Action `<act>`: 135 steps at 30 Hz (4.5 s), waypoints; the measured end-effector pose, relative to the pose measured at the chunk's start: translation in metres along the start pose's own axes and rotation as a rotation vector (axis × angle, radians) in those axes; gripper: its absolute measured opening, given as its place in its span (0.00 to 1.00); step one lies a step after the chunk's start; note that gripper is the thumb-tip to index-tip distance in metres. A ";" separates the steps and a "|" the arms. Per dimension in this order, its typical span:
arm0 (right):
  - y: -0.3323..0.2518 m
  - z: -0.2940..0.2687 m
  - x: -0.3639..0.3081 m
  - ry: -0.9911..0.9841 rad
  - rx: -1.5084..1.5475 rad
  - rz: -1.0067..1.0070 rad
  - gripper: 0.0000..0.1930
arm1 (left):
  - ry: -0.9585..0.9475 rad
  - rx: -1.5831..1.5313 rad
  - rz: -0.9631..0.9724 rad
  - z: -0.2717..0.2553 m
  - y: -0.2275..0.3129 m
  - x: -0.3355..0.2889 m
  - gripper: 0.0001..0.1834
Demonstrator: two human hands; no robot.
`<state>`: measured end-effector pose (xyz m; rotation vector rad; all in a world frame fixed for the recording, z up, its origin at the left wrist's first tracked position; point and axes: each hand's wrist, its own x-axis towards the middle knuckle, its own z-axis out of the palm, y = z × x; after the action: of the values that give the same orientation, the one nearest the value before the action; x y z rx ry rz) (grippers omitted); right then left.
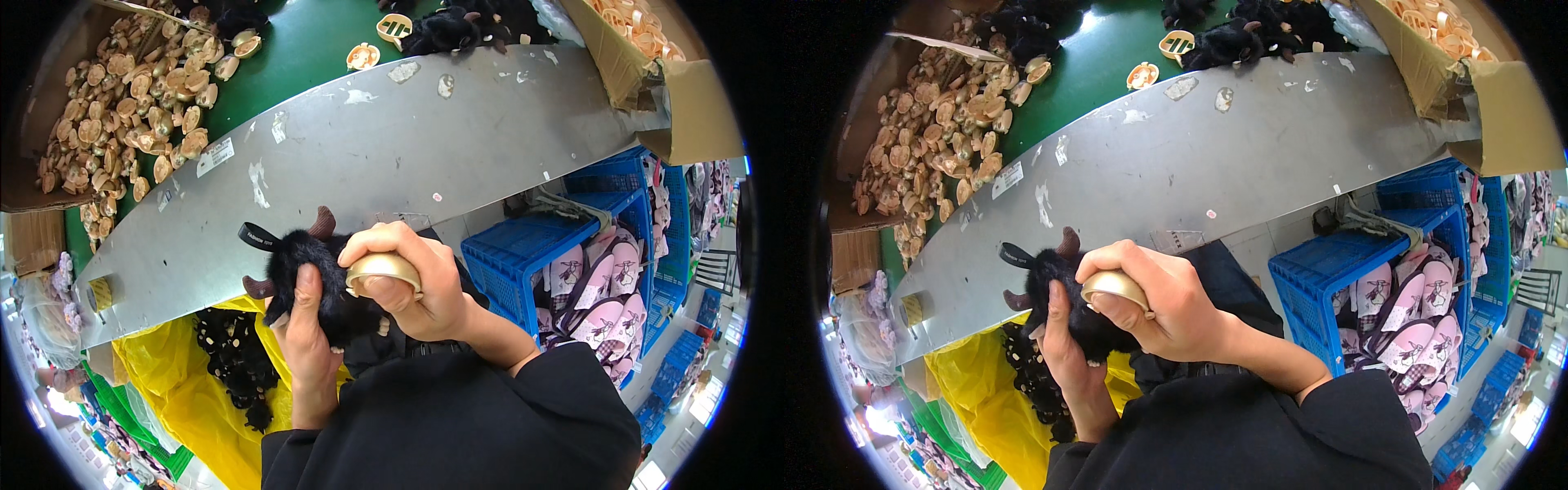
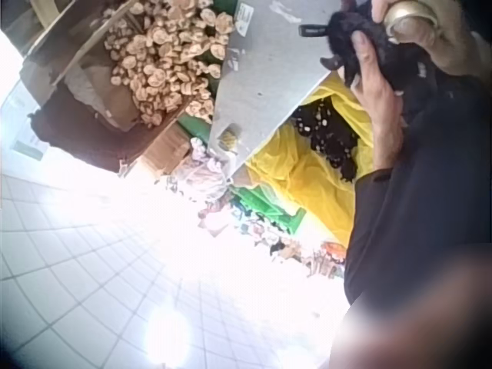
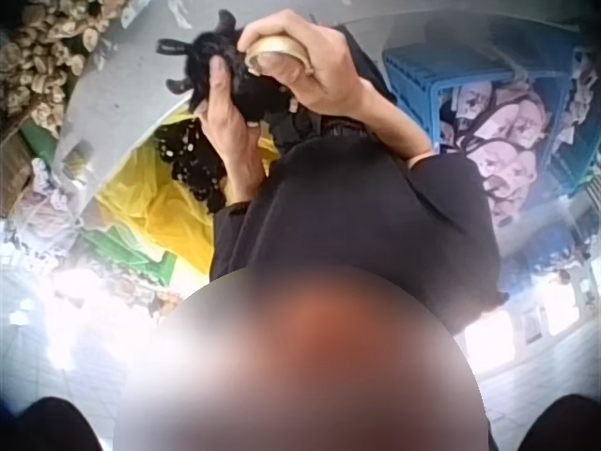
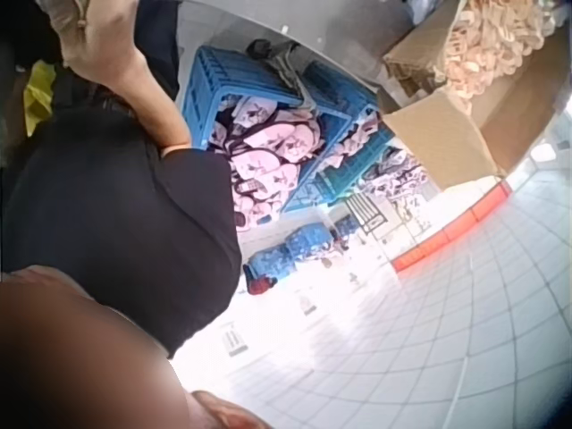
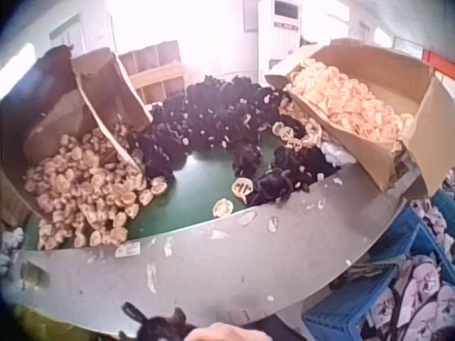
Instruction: The person repeatedly picks up black fuzzy slipper uppers and beige soles from a workbench, aligns and presses them together, and places the assembled pairs back on the bench. The process is repeated for multiple units throughout the clip.
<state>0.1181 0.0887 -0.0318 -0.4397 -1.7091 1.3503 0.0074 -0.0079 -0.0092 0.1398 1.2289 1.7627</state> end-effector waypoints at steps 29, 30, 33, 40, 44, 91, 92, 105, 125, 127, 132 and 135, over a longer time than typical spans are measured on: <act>-0.008 -0.008 -0.005 0.053 0.213 0.291 0.27 | -0.056 0.058 -0.112 0.000 0.001 -0.002 0.28; -0.008 -0.008 -0.006 0.051 0.212 0.285 0.26 | -0.053 0.044 -0.132 -0.003 0.000 -0.003 0.28; -0.011 -0.008 -0.005 0.041 0.211 0.284 0.25 | -0.077 0.003 -0.170 -0.009 -0.001 -0.002 0.27; -0.004 -0.010 -0.007 0.023 0.145 0.178 0.17 | -0.109 -0.037 -0.100 -0.001 -0.001 -0.001 0.23; -0.004 -0.012 -0.006 0.007 0.139 0.154 0.16 | -0.057 -0.053 -0.082 -0.010 -0.008 -0.001 0.22; 0.023 -0.012 -0.005 0.104 0.045 0.134 0.16 | -0.262 0.308 0.088 -0.021 -0.018 0.018 0.16; 0.022 -0.013 -0.005 0.101 0.067 0.148 0.16 | -0.268 0.243 0.055 -0.019 -0.018 0.017 0.16; 0.030 -0.011 -0.002 0.100 0.266 0.250 0.13 | -0.377 -0.172 -0.107 -0.012 -0.034 0.006 0.33; 0.024 -0.013 -0.007 0.149 0.359 0.294 0.18 | -0.405 -0.061 -0.171 -0.025 -0.033 0.017 0.27; 0.023 -0.012 -0.007 0.090 0.395 0.337 0.18 | -0.420 -0.119 -0.175 -0.027 -0.033 0.016 0.27; 0.027 -0.013 -0.007 0.041 0.401 0.400 0.17 | -0.420 -0.162 -0.198 -0.032 -0.039 0.017 0.30; 0.025 -0.010 -0.005 0.048 0.399 0.443 0.21 | -0.378 -0.167 -0.211 -0.034 -0.042 0.014 0.32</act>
<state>0.1231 0.0992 -0.0564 -0.6339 -1.2983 1.9327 0.0076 -0.0184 -0.0639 0.2265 0.7917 1.5597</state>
